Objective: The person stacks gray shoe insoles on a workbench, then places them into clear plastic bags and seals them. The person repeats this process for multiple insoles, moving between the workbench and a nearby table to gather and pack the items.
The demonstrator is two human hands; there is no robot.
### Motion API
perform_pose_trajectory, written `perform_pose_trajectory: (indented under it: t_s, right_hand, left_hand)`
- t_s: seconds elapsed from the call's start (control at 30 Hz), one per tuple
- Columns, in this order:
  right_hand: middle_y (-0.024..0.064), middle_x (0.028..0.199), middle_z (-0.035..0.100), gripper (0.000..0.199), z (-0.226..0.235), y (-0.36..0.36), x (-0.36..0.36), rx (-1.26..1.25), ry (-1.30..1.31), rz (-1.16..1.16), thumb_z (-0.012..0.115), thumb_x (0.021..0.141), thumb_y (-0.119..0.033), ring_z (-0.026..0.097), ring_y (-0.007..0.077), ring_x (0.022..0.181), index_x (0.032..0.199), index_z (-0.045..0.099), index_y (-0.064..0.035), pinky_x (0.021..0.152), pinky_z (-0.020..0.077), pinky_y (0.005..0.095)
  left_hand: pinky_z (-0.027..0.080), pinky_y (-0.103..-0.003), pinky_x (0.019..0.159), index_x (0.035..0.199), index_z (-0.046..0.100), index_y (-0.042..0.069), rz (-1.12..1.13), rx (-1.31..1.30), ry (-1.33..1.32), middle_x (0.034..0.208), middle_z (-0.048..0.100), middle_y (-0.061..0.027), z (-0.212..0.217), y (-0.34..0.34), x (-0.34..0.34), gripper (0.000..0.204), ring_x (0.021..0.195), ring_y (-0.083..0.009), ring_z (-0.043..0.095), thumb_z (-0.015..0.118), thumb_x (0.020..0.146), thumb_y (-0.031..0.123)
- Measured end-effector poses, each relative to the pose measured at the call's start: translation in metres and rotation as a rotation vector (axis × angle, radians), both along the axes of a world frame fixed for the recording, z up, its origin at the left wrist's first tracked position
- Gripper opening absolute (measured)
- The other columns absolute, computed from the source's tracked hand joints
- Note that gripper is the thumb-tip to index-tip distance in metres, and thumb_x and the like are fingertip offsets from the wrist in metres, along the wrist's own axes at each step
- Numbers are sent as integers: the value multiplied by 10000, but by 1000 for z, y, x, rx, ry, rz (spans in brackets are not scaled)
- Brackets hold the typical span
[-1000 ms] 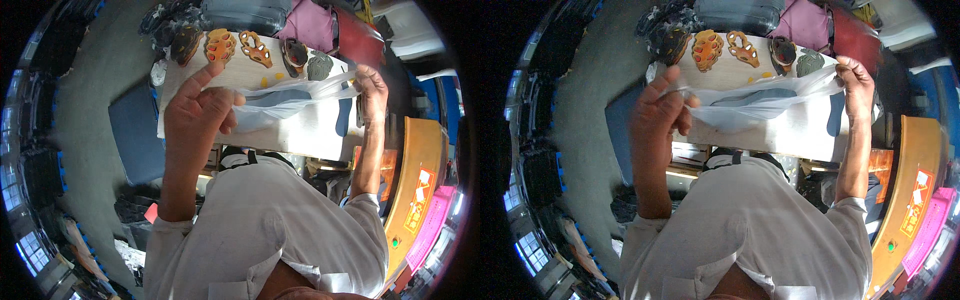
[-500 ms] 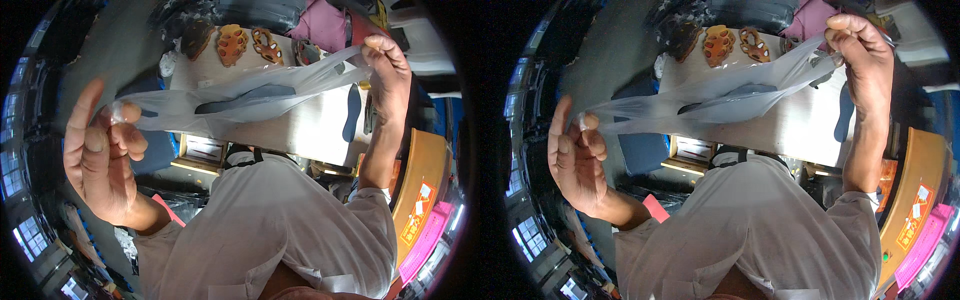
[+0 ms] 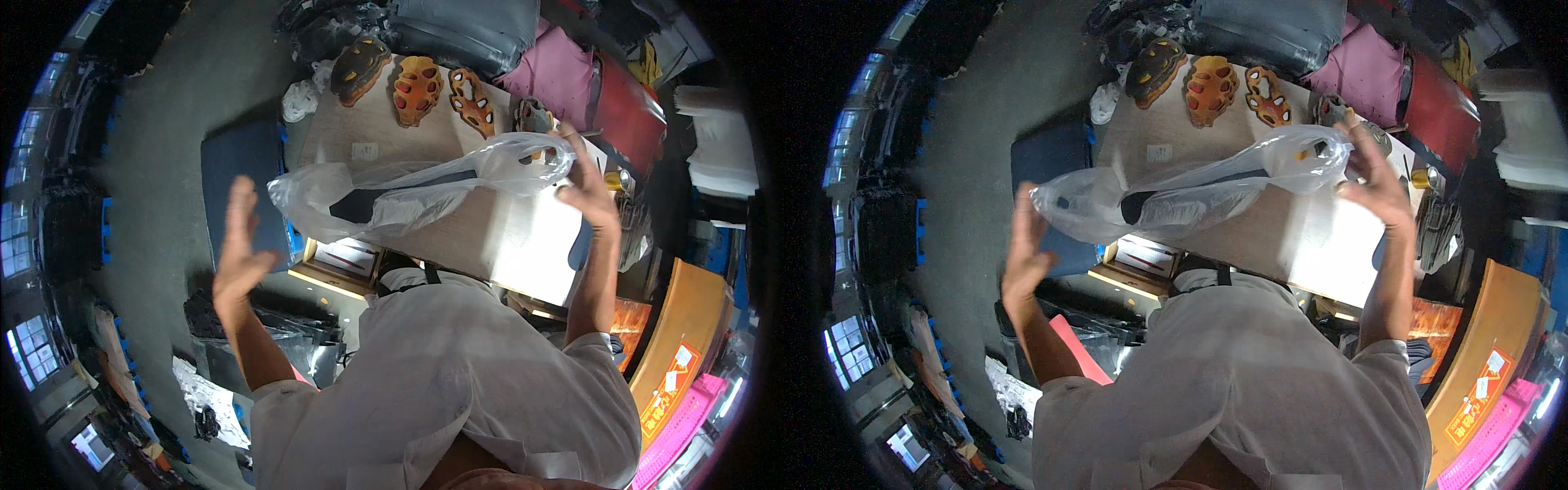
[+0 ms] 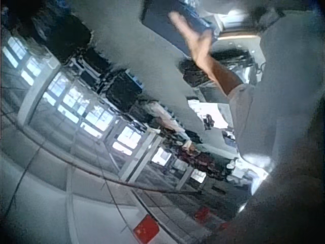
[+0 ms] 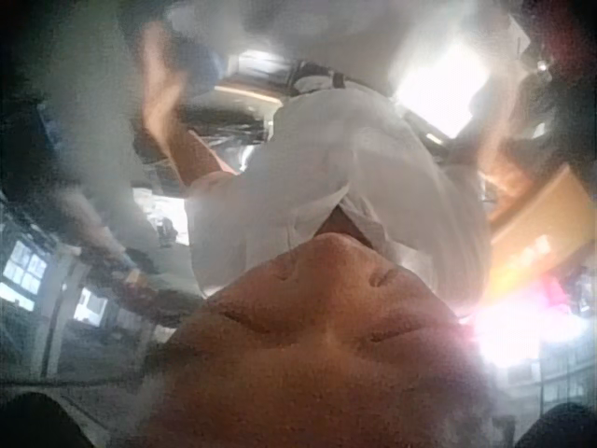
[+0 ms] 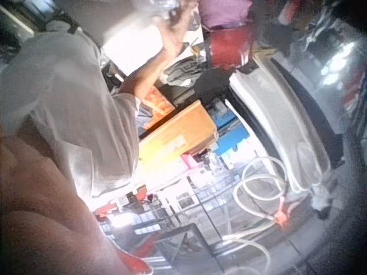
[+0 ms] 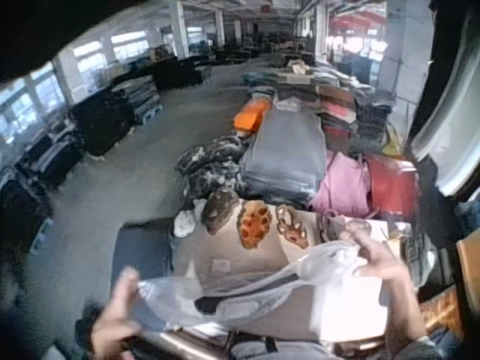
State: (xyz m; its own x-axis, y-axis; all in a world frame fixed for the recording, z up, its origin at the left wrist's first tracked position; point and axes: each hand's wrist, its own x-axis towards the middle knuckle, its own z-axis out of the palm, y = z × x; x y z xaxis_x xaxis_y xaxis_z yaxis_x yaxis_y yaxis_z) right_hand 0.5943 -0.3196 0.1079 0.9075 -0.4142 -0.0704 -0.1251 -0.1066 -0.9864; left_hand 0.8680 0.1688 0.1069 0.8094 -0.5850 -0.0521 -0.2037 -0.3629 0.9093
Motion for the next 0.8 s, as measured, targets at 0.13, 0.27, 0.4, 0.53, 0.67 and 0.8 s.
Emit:
perform_pose_trajectory:
  t_s: [0.13,0.27,0.4,0.53,0.67,0.8]
  right_hand:
    - [166,1356,602,905,-61,45,29,-209,60,139,886,785,-343,591,300,1253,1492,443,8,1072,467,439]
    - [117,1037,755,240,-105,125,64,-302,1,525,717,916,-160,724,237,907,1137,731,-66,814,590,374]
    - [97,1024,717,260,-108,168,61,-395,173,692,718,791,8,676,313,968,1039,720,-70,870,554,418]
    - [107,949,725,319,-72,150,71,-463,-40,572,682,742,76,641,308,1061,1018,741,-74,938,518,429]
    - [125,1008,745,390,-13,140,92,-853,102,460,685,766,19,699,326,978,1135,732,-100,865,564,402]
    - [150,1033,751,459,14,169,125,-707,320,610,697,760,32,727,348,926,1196,728,-108,790,588,379]
  left_hand:
    - [421,-497,1139,1488,488,65,-365,26,-320,1400,582,-184,-70,-64,-6,844,1312,-361,542,861,772,310]
    - [558,-471,950,1267,633,35,-361,-206,-420,1130,694,-133,-120,-132,-19,422,1030,-277,667,624,1014,373]
    - [544,-443,754,1074,640,67,-77,-591,553,819,581,-55,-154,-158,-25,265,753,-232,599,564,1036,317]
    - [537,-400,785,1363,516,60,-20,-312,1100,924,589,-81,-154,-158,-30,485,810,-192,586,661,937,240]
    - [523,-376,822,1634,145,55,-350,-400,780,1016,593,-87,-131,-155,-41,962,842,-170,587,720,865,112]
    - [479,-398,1027,1576,238,104,-567,-394,525,1273,598,-94,-123,-165,-59,871,1141,-197,593,760,879,134]
